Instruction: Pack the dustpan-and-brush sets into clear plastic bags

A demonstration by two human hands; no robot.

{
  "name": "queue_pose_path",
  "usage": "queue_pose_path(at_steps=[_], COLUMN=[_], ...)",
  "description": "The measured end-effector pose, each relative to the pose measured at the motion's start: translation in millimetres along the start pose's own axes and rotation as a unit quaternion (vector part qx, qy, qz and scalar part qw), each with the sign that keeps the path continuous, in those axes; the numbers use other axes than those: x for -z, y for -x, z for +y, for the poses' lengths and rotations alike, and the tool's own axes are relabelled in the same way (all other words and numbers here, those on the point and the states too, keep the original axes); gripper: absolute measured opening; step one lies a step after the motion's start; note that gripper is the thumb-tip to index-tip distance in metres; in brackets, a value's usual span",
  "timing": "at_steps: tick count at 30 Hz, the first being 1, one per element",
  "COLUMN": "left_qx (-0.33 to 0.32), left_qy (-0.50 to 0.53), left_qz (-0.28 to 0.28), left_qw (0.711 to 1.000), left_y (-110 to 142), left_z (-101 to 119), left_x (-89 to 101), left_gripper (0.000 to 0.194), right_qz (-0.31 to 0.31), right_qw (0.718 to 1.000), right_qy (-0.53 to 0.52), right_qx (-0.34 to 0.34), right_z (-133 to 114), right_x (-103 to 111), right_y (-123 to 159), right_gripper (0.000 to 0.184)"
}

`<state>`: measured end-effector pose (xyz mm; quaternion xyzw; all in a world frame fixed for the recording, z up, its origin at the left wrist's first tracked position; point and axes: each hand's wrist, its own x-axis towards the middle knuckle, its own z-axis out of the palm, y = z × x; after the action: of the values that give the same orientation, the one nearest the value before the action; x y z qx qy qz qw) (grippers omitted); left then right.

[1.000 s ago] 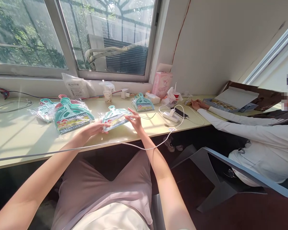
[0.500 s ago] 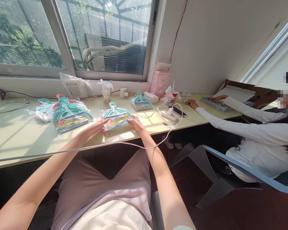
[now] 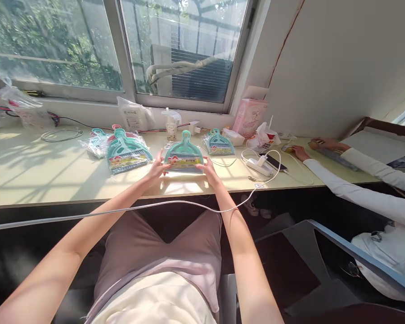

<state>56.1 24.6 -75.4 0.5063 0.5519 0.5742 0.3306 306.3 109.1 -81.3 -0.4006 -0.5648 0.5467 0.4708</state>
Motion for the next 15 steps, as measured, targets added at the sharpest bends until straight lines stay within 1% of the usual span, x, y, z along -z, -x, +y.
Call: queue_pose_path(at_steps=[2, 3, 5, 6, 8, 10, 11, 12, 13, 15], left_qx=[-0.052, -0.072, -0.092, -0.099, -0.124, -0.165, -0.169, -0.165, -0.162, -0.169], left_qy=[-0.054, -0.1, -0.194, -0.237, -0.309, -0.381, -0.417, -0.449, -0.476, -0.511], left_qz=[0.002, -0.002, -0.013, -0.021, -0.035, -0.037, -0.03, -0.021, -0.006, 0.033], left_qw=[0.997, 0.992, 0.977, 0.966, 0.942, 0.909, 0.893, 0.878, 0.865, 0.842], left_y=[12.6, 20.2, 35.4, 42.2, 52.4, 57.3, 57.7, 56.8, 54.8, 48.1], left_z=[2.2, 3.4, 5.0, 5.0, 2.5, -3.9, -8.4, -13.4, -18.8, -29.2], left_x=[5.6, 9.7, 22.4, 31.8, 57.8, 92.0, 110.6, 128.9, 146.2, 174.8], left_gripper=[0.097, 0.091, 0.083, 0.083, 0.092, 0.108, 0.105, 0.094, 0.077, 0.047], right_qz=[-0.029, -0.042, -0.059, -0.066, -0.075, -0.078, -0.078, -0.08, -0.082, -0.089], right_qw=[0.999, 0.998, 0.995, 0.994, 0.991, 0.99, 0.99, 0.99, 0.989, 0.988], right_qy=[0.019, 0.022, 0.026, 0.031, 0.043, 0.056, 0.062, 0.067, 0.072, 0.077], right_qx=[0.023, 0.039, 0.074, 0.087, 0.101, 0.102, 0.1, 0.098, 0.096, 0.095], right_z=[1.5, 2.3, 3.5, 3.9, 4.2, 4.6, 4.9, 5.4, 6.0, 7.6], right_x=[0.6, 0.3, -1.1, -2.1, -3.9, -4.8, -5.0, -5.3, -5.7, -7.8], right_y=[-0.2, -1.0, -3.0, -3.8, -4.9, -5.6, -6.1, -6.7, -7.5, -9.4], right_gripper=[0.059, 0.06, 0.06, 0.058, 0.055, 0.054, 0.055, 0.056, 0.058, 0.061])
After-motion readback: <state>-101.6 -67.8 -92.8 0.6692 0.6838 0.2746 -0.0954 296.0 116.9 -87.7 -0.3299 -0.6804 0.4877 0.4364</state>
